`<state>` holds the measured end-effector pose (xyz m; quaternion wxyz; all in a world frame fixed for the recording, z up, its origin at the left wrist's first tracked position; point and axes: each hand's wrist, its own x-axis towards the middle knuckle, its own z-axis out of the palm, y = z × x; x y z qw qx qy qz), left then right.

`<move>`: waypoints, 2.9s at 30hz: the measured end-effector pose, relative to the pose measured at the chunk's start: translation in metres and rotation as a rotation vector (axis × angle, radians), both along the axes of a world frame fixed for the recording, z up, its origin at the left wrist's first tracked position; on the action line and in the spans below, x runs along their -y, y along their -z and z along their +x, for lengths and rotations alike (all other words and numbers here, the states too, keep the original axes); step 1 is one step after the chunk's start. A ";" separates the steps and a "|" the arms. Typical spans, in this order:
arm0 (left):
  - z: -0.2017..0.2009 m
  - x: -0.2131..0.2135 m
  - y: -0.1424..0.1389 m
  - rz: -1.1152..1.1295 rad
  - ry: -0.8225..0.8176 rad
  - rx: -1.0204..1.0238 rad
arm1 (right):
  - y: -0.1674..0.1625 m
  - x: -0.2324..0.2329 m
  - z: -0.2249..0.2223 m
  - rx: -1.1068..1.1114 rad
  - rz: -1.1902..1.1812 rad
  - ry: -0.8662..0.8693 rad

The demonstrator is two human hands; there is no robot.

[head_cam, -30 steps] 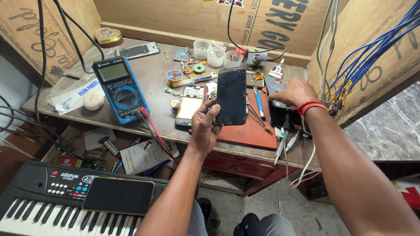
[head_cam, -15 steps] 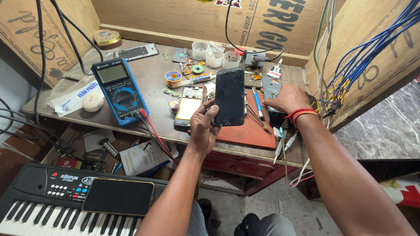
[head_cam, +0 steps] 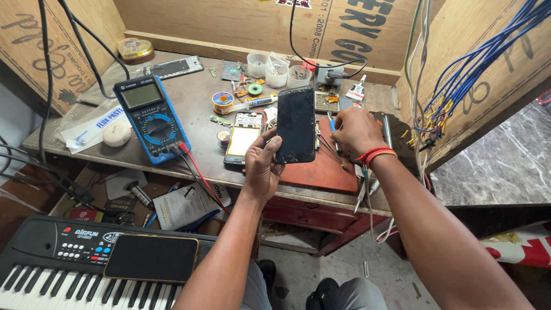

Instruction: The person works at a cluttered repair bench handling several smartphones. They pick up a phone, use a pry tool to open its back cover, work along the edges to separate the housing, and later handle the exposed battery and internal parts, marking the battery with a marker.

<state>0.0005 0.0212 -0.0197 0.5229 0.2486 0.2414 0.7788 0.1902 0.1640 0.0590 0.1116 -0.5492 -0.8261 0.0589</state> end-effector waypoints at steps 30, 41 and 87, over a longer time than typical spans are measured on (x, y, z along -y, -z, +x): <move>0.007 0.002 -0.004 0.003 0.049 -0.162 | 0.004 0.022 0.000 -0.110 -0.259 -0.100; -0.025 0.011 -0.028 -0.083 -0.057 0.055 | -0.001 0.008 0.013 -0.490 -0.425 -0.206; -0.107 0.030 0.007 0.101 -0.136 0.102 | 0.051 0.084 -0.134 -0.933 -0.453 -0.166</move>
